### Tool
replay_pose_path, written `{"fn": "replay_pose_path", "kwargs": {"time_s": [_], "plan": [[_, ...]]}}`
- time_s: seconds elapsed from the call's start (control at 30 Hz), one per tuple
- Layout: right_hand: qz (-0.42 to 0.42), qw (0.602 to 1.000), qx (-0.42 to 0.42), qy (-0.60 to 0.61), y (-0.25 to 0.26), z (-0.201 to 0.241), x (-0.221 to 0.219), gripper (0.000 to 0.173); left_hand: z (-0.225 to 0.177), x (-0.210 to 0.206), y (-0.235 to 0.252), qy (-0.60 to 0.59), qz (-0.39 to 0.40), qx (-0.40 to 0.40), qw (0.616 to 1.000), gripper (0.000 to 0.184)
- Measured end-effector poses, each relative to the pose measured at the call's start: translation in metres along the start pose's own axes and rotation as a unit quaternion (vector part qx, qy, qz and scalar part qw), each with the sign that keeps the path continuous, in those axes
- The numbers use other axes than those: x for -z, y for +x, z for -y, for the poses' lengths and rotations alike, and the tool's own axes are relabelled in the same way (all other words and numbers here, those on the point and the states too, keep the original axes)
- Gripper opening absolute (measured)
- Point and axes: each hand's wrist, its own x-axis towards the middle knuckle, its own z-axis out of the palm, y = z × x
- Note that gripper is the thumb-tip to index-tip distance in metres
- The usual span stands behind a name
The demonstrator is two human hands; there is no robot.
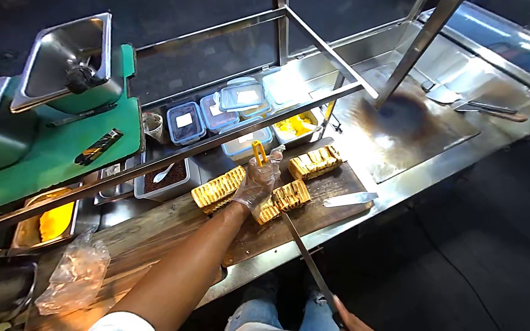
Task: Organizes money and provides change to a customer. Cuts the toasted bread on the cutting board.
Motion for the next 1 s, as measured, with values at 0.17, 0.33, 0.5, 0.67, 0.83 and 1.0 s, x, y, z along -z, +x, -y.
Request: {"fn": "replay_pose_path", "kwargs": {"time_s": [0.17,0.33,0.5,0.67,0.83,1.0], "plan": [[-0.002,0.996,-0.051,0.079,0.030,0.012,-0.009,0.054,-0.056,-0.012,-0.009,0.046,0.048,0.074,0.995,0.020],[0.004,0.993,0.006,-0.118,0.028,0.044,-0.007,0.055,-0.098,-0.005,-0.031,-0.077,0.020,0.012,0.997,0.026],[-0.018,0.982,-0.027,-0.185,0.130,0.068,-0.036,0.061,-0.040,0.011,-0.018,-0.056,0.019,0.015,0.998,0.031],[0.029,0.970,-0.075,-0.230,0.142,0.078,-0.033,0.063,-0.008,0.020,-0.006,0.020,-0.011,-0.004,1.000,0.021],[0.047,0.974,-0.088,-0.203,0.151,0.071,-0.046,0.063,-0.008,0.021,-0.010,-0.005,-0.006,-0.008,1.000,0.019],[0.057,0.965,-0.108,-0.231,0.155,0.071,-0.051,0.065,-0.005,0.021,-0.013,0.062,0.001,-0.002,0.998,0.032]]}}
